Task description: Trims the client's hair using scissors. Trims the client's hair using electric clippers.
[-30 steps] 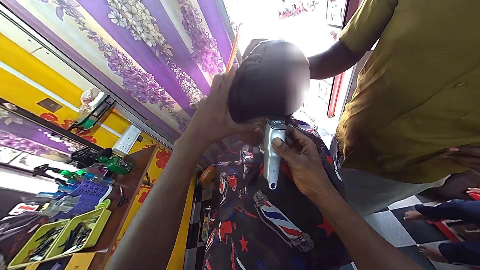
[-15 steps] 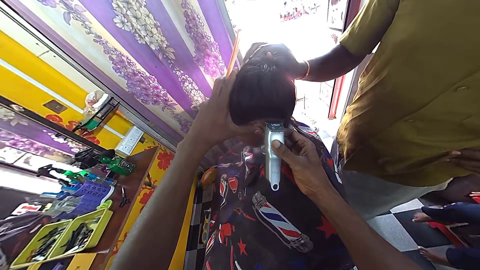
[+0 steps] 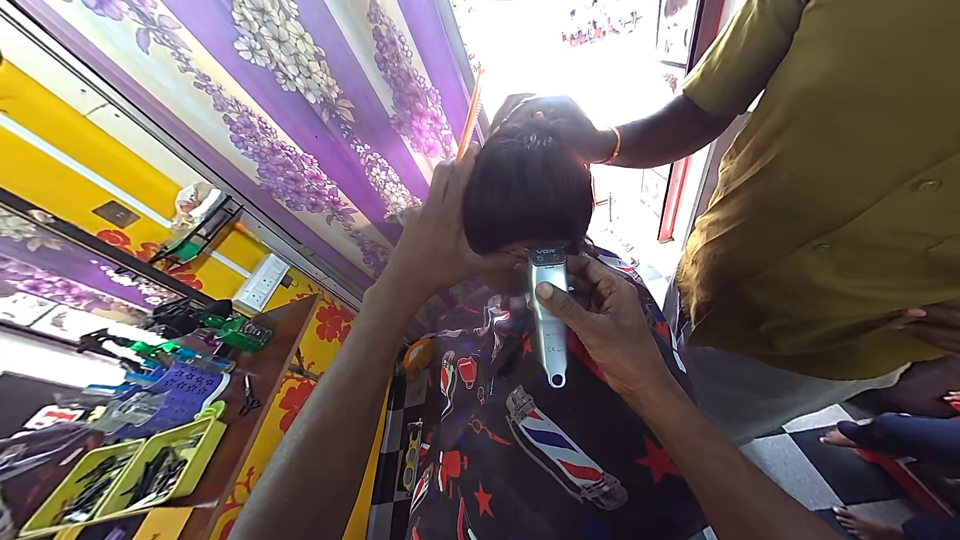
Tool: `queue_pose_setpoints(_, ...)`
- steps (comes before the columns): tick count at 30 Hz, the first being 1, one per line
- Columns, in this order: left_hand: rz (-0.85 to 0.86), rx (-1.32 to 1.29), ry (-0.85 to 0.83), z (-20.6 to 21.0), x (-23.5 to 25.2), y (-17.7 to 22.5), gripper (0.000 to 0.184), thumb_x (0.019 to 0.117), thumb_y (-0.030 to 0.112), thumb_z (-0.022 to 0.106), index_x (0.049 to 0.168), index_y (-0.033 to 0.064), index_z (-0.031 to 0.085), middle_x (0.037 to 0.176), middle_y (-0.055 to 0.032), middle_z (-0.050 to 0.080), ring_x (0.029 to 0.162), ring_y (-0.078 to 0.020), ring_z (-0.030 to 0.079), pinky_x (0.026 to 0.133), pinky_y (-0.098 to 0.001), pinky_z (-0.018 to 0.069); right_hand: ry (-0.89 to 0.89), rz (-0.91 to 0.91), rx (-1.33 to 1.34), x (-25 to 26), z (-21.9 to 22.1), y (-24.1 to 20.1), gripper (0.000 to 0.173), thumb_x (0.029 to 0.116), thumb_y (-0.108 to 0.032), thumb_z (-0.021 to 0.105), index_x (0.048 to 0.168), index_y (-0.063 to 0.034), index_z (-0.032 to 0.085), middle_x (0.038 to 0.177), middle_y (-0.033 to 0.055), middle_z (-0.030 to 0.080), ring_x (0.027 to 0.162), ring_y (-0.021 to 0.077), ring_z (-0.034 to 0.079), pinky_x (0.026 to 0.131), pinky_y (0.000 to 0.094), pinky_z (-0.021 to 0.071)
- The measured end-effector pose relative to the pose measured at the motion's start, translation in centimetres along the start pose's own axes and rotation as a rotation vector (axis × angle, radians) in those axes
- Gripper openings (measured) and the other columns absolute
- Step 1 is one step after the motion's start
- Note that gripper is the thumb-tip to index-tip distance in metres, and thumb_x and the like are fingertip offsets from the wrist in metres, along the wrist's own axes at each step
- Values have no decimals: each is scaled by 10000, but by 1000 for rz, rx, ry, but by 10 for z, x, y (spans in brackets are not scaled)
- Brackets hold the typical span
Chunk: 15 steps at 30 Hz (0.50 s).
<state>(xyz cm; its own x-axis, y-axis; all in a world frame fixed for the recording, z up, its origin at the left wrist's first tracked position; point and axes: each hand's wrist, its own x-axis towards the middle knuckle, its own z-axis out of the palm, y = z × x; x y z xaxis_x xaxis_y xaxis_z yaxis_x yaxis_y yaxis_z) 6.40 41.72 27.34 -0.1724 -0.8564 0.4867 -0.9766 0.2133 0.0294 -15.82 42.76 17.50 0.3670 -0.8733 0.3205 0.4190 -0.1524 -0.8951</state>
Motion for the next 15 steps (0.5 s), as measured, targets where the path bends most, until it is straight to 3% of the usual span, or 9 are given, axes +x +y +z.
queue_pose_setpoints(9,-16,4,-6,0,0,2,1340,613,704,830,1626,85,209,1504,-214,424,1130,-370,635,826,-561,571,8,28,6,5,0,5,343,935,-160,750,1244,-64,637,1048,77,726,841,167,731,724,290,634)
queue_pose_setpoints(15,2,-4,3,2,0,2,1331,623,681,839,1623,73,207,1536,-214,395,1176,-365,616,843,-542,568,14,26,8,7,0,6,333,937,-174,749,1229,-57,637,1014,77,725,828,158,724,715,283,626)
